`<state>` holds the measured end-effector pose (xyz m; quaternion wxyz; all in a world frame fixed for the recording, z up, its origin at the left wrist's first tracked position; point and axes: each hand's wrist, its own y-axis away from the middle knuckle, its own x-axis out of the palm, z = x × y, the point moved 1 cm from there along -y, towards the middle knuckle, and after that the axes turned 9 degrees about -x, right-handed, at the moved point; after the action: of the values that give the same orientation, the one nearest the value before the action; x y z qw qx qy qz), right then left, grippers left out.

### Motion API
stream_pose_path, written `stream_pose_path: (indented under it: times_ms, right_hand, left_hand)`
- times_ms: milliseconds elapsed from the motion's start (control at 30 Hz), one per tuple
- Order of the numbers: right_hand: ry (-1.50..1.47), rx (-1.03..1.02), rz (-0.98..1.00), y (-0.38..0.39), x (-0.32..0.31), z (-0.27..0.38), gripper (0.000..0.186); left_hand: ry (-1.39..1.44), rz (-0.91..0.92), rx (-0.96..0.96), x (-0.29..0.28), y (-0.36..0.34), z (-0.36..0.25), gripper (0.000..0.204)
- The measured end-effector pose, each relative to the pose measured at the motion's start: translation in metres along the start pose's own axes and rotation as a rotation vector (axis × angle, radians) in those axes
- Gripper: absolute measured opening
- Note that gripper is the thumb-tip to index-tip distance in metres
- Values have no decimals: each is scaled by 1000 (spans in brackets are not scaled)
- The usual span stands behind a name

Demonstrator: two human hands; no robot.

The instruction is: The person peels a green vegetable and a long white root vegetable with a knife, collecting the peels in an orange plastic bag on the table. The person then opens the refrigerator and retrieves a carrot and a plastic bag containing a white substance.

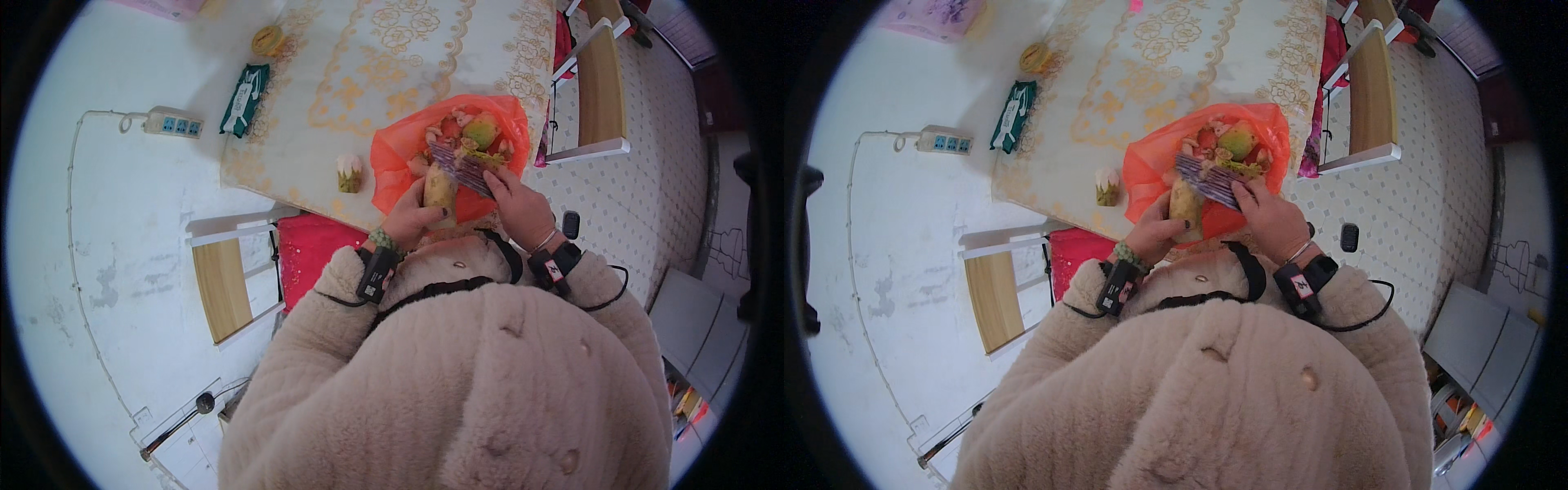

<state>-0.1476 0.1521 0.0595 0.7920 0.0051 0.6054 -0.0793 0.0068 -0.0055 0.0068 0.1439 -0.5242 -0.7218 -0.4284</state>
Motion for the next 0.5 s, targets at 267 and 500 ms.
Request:
stream_pose_path:
  times_ms: [267,500]
  right_hand:
    - [-9,-240,-28,3,-3,13,43]
    - [70,146,100,-2,1,-2,49]
  left_hand:
    - [-794,-161,179,-15,-5,3,44]
    - [-350,-140,64,-2,-2,0,50]
